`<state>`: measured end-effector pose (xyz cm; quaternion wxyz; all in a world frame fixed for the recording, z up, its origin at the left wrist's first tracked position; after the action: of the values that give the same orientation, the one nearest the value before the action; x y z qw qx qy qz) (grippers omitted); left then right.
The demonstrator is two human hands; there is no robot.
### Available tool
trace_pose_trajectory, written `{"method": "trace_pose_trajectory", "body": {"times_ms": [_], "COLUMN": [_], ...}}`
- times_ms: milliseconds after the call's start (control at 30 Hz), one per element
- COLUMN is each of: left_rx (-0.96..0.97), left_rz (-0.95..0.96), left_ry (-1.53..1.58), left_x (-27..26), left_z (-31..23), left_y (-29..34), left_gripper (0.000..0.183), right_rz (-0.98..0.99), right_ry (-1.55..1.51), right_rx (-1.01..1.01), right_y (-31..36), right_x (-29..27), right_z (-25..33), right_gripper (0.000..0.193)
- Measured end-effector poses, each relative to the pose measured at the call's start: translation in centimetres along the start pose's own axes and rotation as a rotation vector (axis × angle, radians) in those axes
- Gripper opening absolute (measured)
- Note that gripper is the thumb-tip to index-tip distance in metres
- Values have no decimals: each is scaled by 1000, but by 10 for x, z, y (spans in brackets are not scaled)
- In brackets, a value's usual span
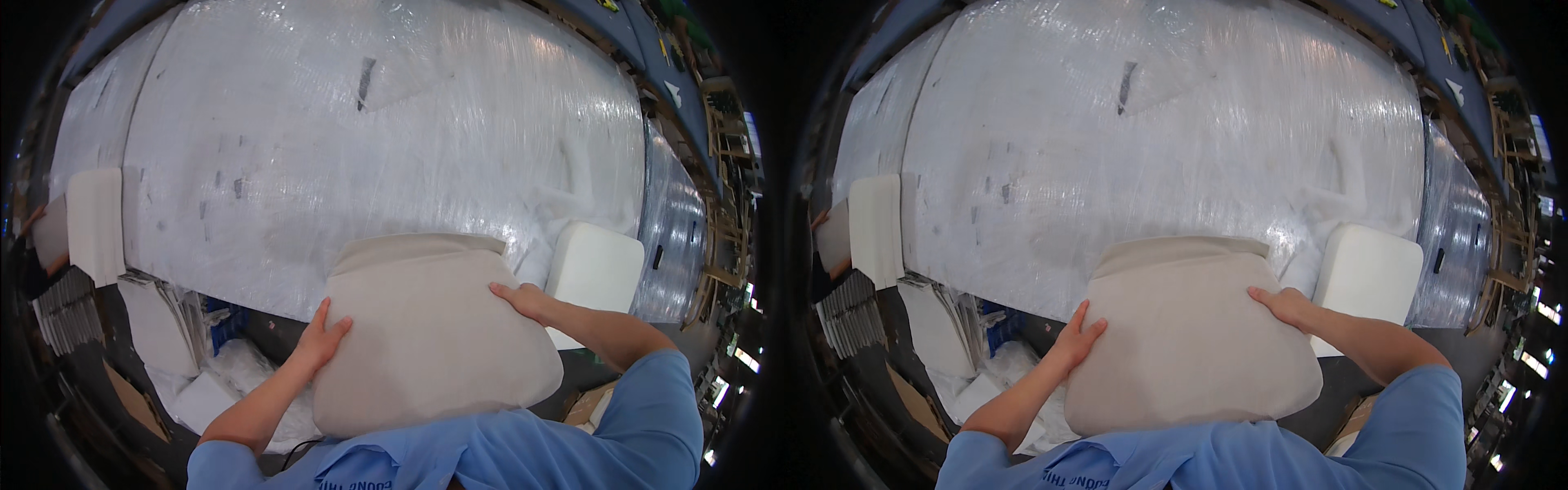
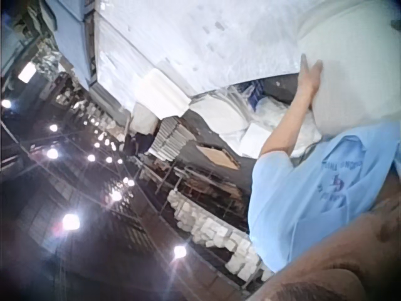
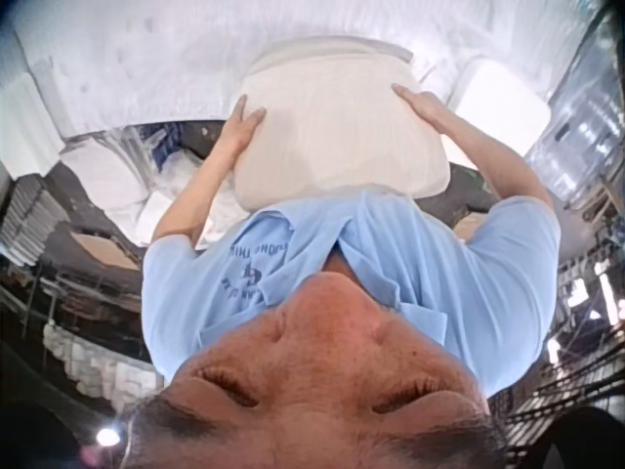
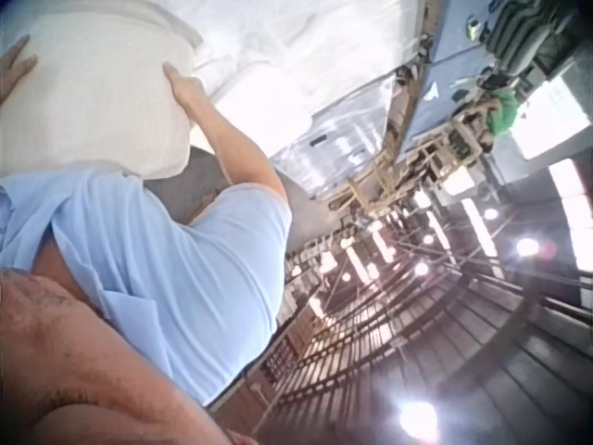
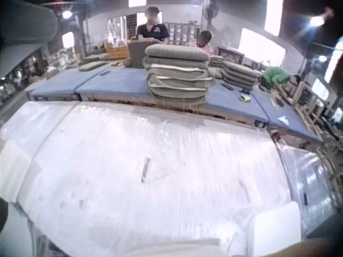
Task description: The person inserts foam cushions into fabric covers on a plastic-wrapped workbench in a factory. They repeatedly pull the covers over the foam, adjust the fit, and place finished cushions onto a stack. Other workers are visible in the background performing similar tasks.
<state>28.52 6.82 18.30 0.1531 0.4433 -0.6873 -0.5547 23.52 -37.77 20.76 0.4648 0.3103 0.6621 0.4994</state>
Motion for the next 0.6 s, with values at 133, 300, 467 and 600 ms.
{"method": "trace_pose_trajectory", "body": {"times_ms": [133, 300, 467, 600], "left_rx": [33, 102, 159, 201], "left_rz": [-17, -48, -103, -102], "left_ry": [-115, -168, -216, -192], "left_x": [2, 7, 8, 7], "left_z": [-5, -4, -4, -4], "left_y": [-35, -75, -78, -76], "left_gripper": [82, 80, 80, 81], "right_rz": [-61, -145, -242, -357], "right_ry": [120, 195, 308, 415], "right_rx": [-56, -106, -170, -232], "right_y": [-25, -78, -95, -77], "right_x": [-5, -3, -6, -7], "right_z": [16, 21, 32, 45], "right_gripper": [105, 105, 99, 81]}}
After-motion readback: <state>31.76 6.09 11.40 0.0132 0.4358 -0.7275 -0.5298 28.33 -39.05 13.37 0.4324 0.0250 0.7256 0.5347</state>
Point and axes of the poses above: each hand's wrist, its own y-axis away from the middle knuckle, its own x-axis out of the palm, z = x × y, the point moved 7 cm from there along -y, towards the middle knuckle, and after that the axes turned 6 degrees about -z, right-handed, at the moved point
